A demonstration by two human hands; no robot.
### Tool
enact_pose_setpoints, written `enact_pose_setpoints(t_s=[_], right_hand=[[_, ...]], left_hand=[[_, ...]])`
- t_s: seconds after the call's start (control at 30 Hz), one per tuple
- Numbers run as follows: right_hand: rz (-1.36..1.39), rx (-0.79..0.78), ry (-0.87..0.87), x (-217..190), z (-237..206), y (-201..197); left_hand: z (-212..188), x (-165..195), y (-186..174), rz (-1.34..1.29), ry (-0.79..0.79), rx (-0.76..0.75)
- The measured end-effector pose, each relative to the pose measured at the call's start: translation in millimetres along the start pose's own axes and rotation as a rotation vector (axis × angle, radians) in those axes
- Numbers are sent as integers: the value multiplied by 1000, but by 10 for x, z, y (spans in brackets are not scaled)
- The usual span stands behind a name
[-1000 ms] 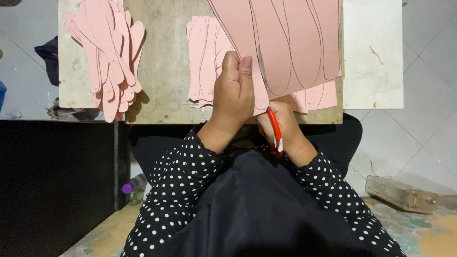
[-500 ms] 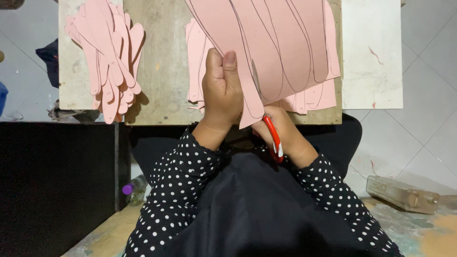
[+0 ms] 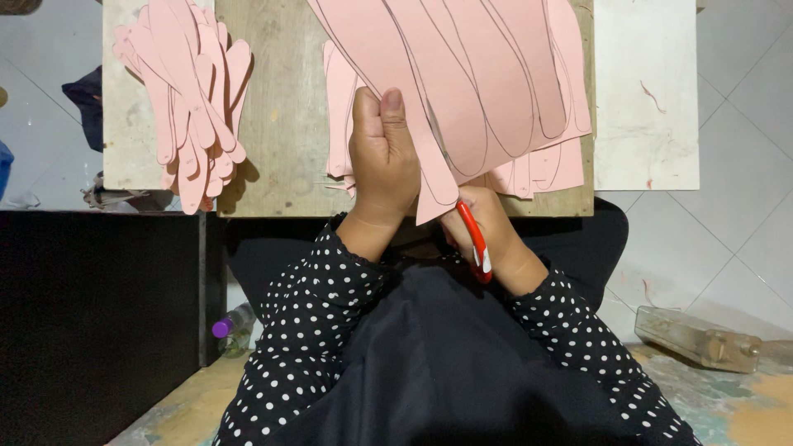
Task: The person cuts elongated pink pattern pieces from sheets of pink paper marked with drawn outlines, using red-handled scissors. They cut along the traced lines, set each finished piece onto a growing pile at the left of the table, and continue with the next outlined shape.
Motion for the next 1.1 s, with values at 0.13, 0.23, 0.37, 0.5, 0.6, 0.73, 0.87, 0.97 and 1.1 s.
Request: enact_pose_setpoints(t_s=[0.13, 0.23, 0.37, 0.5, 0.6, 0.73, 0.87, 0.97, 1.1], right_hand=[[-8, 29, 21, 15, -10, -12], [-33, 46, 26, 32, -12, -1], [-112, 60, 78, 100, -6, -9], [-104, 42, 55, 66, 72, -34], [-49, 12, -73, -80, 85, -35], [36, -6, -140, -165, 80, -38], [78, -10, -112, -148, 72, -58], [38, -1, -104, -138, 66, -69], [45, 21, -62, -96, 80, -95]], left_hand=[[4, -58, -12, 14, -12, 13], [7, -64, -20, 36, 13, 22], [6, -85, -7, 31, -3, 13], [-43, -28, 92, 9, 9, -55], [-70, 28, 145, 53, 36, -79], [-63, 12, 184, 58, 12, -96], [-71, 57, 162, 30, 63, -80], [-74, 8, 145, 56, 31, -75], [-71, -9, 136, 33, 46, -73]])
Point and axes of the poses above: each hand's wrist, its own z-axis towards the middle knuckle, its own y-axis out of the palm, x = y × z, the point moved 10 cm from there along z, towards the middle knuckle, and after that the axes turned 2 degrees about -y, right-handed, at the moved point
